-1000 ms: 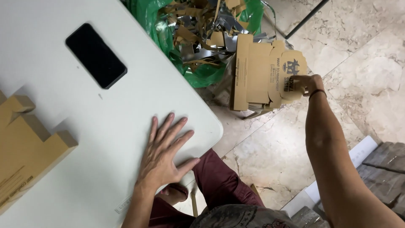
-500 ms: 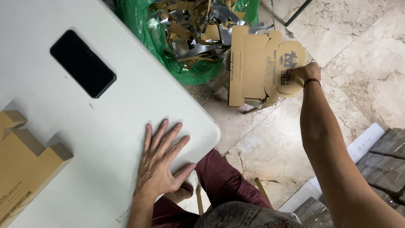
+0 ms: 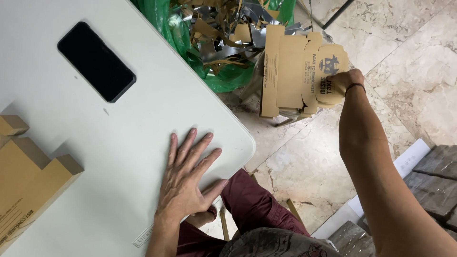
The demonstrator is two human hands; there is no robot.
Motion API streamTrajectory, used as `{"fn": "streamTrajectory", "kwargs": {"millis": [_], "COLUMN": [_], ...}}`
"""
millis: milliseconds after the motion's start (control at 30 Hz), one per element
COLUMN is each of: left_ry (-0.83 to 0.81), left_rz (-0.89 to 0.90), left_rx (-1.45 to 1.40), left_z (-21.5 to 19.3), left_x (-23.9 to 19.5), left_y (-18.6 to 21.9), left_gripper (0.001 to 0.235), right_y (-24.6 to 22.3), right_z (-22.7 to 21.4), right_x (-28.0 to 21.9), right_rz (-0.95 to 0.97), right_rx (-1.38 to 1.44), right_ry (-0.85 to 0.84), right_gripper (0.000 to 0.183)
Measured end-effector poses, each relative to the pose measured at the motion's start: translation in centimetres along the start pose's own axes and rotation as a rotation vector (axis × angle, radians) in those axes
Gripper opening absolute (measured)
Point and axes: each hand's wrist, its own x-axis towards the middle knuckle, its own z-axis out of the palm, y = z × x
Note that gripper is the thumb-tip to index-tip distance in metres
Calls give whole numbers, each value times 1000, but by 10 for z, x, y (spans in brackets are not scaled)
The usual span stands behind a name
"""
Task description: Folding flat cardboard templates into boxes and organizing them into stacks.
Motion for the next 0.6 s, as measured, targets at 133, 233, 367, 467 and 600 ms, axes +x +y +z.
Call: {"fn": "streamTrajectory", "kwargs": {"millis": [133,233,367,467,600], "left_ry": [6,3,-11,-1,-52], "left_rz": [-3,-6,-13,-8,-24], "left_rx": [-12,-22,-9,7,28], "left_z": [0,1,1,-1,-1], "left_x": [0,1,-2,-2,-7], "left_y": [-1,-1,-2,-2,-1], "left_gripper": [55,55,56,56,59], "right_y": [0,-1,8,14,19], "right_z": [-7,-16,-19,-35,-43], "right_x": [-3,-22,-28,-39,-70], "right_rz": [1,72,66,-134,-367], "right_rx": [182,166,214,455,747], "right_ry": [-86,-155,-306,-501,-659], "right_gripper": [53,81,75,53,47]}}
